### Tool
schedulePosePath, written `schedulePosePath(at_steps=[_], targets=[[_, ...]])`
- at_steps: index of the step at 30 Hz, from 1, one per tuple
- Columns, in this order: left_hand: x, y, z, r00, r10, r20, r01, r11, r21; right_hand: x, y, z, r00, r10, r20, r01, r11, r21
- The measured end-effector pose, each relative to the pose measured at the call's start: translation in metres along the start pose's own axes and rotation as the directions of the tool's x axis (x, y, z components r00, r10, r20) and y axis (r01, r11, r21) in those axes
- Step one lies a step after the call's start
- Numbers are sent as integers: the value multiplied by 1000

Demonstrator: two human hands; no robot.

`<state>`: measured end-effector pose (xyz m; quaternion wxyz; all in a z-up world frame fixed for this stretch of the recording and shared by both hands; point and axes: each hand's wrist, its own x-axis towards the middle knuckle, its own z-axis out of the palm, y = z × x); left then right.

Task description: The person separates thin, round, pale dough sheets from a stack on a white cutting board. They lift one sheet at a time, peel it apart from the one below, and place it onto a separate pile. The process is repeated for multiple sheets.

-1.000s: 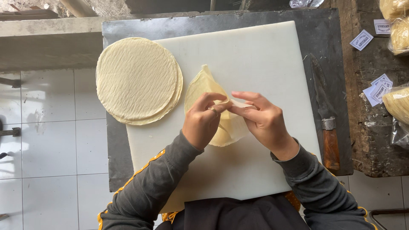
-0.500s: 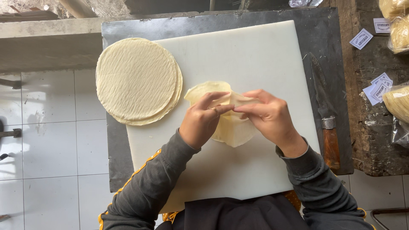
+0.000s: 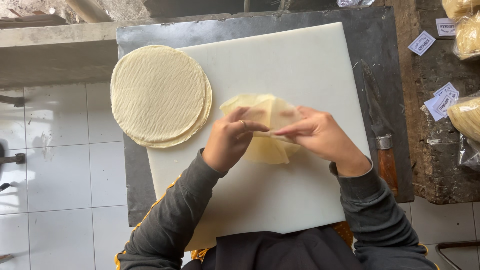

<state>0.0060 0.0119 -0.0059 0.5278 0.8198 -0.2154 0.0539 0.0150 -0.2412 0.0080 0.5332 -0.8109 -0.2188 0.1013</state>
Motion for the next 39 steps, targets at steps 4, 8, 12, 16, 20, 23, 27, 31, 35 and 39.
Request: schedulePosePath(at_steps=[4,8,12,16,20,23,27,31,35,39], targets=[[-4,-3,4,979,-199,-47,178,943,-280,0,1,-7,957,287,-44,-284,956,72],[-5,-1,3,973,-207,-104,178,956,-235,-4,3,-13,980,200,16,-199,955,218],[0,2,-1,988,151,-13,-150,988,41,-4,4,-10,967,100,233,-134,982,134],[1,7,-8,995,78,-55,-73,993,88,-2,4,-15,982,183,49,-189,968,167],[2,12,-16,965,38,-258,-24,998,59,-5,5,-27,964,239,-113,-186,917,352],[2,11,-18,970,77,-232,-82,997,-12,-7,7,-29,988,115,-107,-82,958,276],[3,4,-20,971,-98,-216,60,982,-177,-9,8,-35,976,215,-47,-189,928,321],[2,-2,-25,951,-238,-196,165,930,-327,-11,8,-47,971,211,-114,-109,812,573],[1,-4,-26,914,-362,-184,245,854,-459,-18,10,-60,954,257,-158,-105,775,623],[-1,-1,-27,905,-364,-220,234,857,-459,-28,13,-73,930,303,-210,-115,780,615]])
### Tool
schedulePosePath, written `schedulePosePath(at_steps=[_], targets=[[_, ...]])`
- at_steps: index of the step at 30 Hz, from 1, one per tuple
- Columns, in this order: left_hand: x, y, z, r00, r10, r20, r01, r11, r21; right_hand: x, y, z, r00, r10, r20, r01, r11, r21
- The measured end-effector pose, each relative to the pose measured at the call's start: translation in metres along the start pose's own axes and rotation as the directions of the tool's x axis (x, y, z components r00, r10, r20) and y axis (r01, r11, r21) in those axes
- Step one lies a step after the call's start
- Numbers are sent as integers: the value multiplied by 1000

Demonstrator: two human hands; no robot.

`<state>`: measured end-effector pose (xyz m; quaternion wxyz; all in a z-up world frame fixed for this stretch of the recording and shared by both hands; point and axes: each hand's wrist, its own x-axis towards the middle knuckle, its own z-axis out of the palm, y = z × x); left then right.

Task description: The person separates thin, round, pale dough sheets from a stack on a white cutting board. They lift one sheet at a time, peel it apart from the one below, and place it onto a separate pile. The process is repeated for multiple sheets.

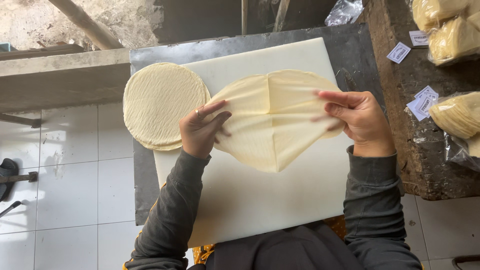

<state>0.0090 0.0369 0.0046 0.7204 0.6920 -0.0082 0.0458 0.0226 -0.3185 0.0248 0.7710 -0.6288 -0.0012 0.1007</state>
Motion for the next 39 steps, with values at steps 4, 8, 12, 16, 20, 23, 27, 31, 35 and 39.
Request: schedulePosePath(at_steps=[4,8,12,16,20,23,27,31,35,39], targets=[[-5,6,-5,998,54,-19,-53,998,18,-4,-4,-15,997,-71,42,70,997,27],[-12,10,-16,997,45,-68,-45,999,7,-9,-5,-24,996,-87,-2,87,996,31],[-21,11,-31,992,-5,-126,4,1000,-7,-18,-12,-35,994,-102,-34,102,995,2],[-32,8,-51,980,-12,-197,20,999,40,-32,-25,-43,980,-178,-90,172,982,-74],[-36,5,-72,957,135,-257,-93,981,169,-48,-47,-37,970,-202,-132,167,956,-240],[-35,8,-87,915,329,-235,-201,875,440,-62,-68,-22,945,-277,-174,184,890,-418],[-40,21,-86,911,396,-119,-97,485,869,-66,-94,2,958,-282,-54,168,701,-693],[-54,31,-45,818,572,57,-197,185,963,-46,-98,28,977,61,205,154,460,-874],[-46,35,-1,826,430,364,-539,792,287,-33,-94,52,629,-60,775,639,609,-470],[-39,31,13,805,137,577,81,938,-337,-42,-91,56,538,-61,841,661,650,-376]])
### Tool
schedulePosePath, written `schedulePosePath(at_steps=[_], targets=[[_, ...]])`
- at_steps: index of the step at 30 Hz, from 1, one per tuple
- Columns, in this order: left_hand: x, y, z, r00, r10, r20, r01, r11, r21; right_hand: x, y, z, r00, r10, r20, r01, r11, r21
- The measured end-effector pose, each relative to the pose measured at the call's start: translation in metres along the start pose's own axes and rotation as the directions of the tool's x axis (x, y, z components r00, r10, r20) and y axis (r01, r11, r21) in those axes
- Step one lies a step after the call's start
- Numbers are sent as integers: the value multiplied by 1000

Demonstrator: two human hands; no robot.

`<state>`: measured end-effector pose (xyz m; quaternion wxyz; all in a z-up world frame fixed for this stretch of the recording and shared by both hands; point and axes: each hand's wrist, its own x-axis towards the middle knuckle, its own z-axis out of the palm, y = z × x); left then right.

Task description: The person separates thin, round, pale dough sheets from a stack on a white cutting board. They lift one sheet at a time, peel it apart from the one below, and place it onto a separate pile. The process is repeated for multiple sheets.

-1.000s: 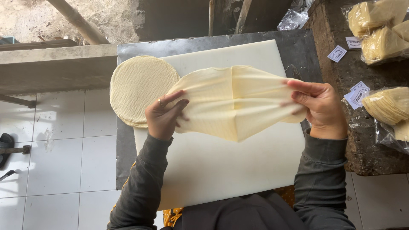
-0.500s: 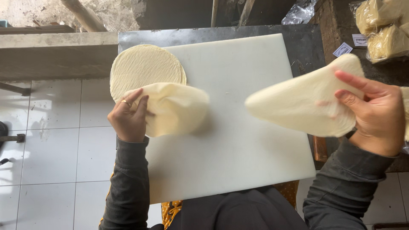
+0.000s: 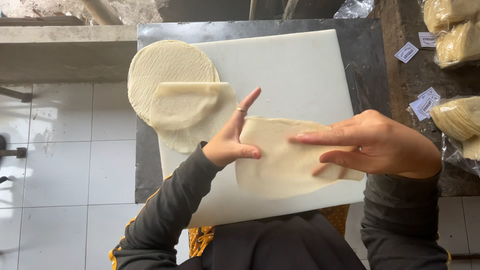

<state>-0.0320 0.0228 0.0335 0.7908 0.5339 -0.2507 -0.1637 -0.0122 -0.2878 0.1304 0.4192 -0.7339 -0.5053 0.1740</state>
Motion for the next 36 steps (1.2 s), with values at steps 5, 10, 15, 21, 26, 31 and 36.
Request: schedulePosePath(at_steps=[5,10,15,21,26,31,36], targets=[[-13,-5,-22,979,0,-205,18,996,84,-8,40,-1,997,71,-11,-67,969,238],[45,-61,-63,929,135,-344,112,784,610,6,120,8,882,360,-305,-410,905,-115],[85,-92,-89,891,158,-426,245,622,744,8,150,29,563,635,-529,-678,721,143],[87,-89,-79,875,275,-398,214,517,829,20,141,34,521,477,-708,-785,593,-179],[50,-59,-82,805,534,-260,231,121,965,33,113,55,781,163,-603,-599,467,-650],[33,-15,-114,731,216,-648,392,644,657,53,100,69,851,218,-478,-523,449,-725],[11,3,-130,928,294,-227,199,122,972,74,95,83,892,219,-396,-431,682,-592]])
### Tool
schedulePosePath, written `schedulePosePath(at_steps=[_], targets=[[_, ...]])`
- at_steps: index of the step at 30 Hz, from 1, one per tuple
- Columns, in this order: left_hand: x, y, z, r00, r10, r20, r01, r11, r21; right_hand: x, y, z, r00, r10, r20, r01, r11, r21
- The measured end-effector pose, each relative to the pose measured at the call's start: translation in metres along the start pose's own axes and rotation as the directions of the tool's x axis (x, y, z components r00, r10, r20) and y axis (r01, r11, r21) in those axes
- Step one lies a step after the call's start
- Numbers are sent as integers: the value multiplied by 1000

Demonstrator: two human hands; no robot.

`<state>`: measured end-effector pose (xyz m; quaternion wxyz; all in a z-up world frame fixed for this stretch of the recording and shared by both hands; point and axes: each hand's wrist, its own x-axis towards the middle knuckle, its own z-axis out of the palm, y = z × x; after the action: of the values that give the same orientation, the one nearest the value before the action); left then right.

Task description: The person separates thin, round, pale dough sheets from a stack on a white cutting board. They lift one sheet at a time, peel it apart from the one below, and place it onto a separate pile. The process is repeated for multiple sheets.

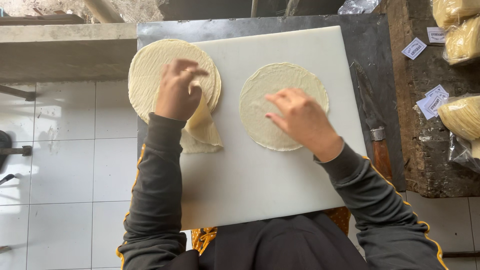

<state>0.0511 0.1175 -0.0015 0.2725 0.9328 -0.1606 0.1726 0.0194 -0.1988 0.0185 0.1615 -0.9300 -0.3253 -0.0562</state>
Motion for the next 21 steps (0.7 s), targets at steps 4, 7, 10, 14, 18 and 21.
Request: schedulePosePath(at_steps=[4,7,10,14,18,21], targets=[[-11,-22,-17,925,173,338,-169,985,-42,8,-41,23,977,0,215,-47,975,215],[-15,-26,-27,938,177,298,-153,983,-104,13,-76,34,988,-82,129,64,988,139],[-18,-13,-43,961,162,223,-157,987,-41,20,-102,36,990,-142,-22,143,959,244],[-30,41,-59,980,117,158,-108,992,-65,22,-118,30,936,-217,-278,319,858,403],[-45,110,-59,828,-450,336,540,800,-261,7,-123,21,917,-119,-380,306,821,482],[-45,130,-69,861,-343,376,502,691,-520,-10,-113,4,893,-70,-444,288,847,446]])
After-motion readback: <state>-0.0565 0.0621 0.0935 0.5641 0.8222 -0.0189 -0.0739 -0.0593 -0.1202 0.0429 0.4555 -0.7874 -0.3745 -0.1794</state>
